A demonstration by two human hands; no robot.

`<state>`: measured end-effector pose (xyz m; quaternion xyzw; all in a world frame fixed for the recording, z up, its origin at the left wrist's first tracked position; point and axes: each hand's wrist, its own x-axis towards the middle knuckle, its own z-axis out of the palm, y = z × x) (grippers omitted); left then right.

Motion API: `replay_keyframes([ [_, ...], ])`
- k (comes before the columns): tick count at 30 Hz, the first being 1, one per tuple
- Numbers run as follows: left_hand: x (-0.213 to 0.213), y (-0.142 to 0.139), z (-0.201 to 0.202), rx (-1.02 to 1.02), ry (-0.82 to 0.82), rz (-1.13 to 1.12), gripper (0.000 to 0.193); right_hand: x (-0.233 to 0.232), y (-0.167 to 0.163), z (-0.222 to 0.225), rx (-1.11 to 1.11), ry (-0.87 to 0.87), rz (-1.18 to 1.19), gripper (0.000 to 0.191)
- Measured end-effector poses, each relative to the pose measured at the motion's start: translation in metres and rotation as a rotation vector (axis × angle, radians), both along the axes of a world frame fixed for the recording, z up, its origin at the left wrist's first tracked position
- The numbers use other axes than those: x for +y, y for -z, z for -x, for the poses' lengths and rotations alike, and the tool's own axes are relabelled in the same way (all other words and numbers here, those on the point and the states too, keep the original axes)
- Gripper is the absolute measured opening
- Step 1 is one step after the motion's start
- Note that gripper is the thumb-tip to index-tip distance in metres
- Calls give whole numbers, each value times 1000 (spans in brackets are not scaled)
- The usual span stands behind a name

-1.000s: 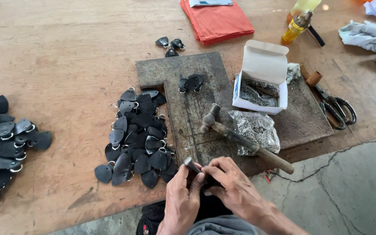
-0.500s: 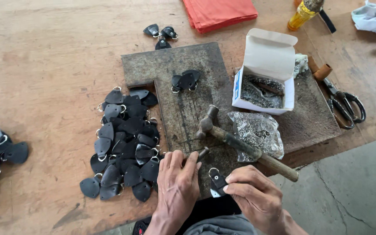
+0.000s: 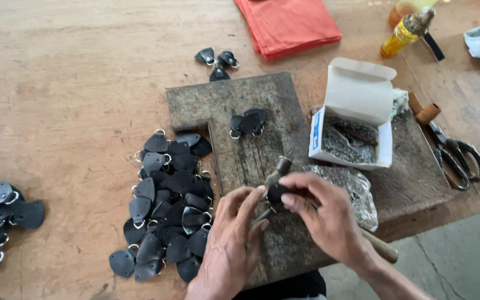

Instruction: The person attaches metal key rings to black leather keychain fobs. They pick a fob, place a rivet through the hole, position the ring, then hammer the rivet on a wooden block to secure the ring, setting finished fobs aside and repeating with the next piece.

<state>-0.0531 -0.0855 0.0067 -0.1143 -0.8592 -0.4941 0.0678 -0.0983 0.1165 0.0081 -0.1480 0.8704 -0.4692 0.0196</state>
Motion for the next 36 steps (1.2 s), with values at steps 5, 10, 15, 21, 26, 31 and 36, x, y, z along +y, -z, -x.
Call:
replay_keyframes([
  [5,-31,0,50,79,-72,248,60,-39,-13,81,-194,49,66,43],
  [10,-76,14,110,154,-237,582,44,-55,-10,104,-41,-186,-348,30],
  [15,-96,24,132,54,-316,540,39,-73,6,128,84,-346,-480,33],
  [21,-108,26,133,-54,-381,384,19,-88,16,171,84,-342,-438,25],
  [26,-114,28,130,145,-448,252,8,-69,-10,155,86,-329,-358,22],
  [31,-96,24,114,-3,-502,-406,12,-9,-55,112,-20,-89,-438,23],
  [36,-64,7,98,-165,-260,-478,28,56,-57,76,-169,-4,-690,19],
])
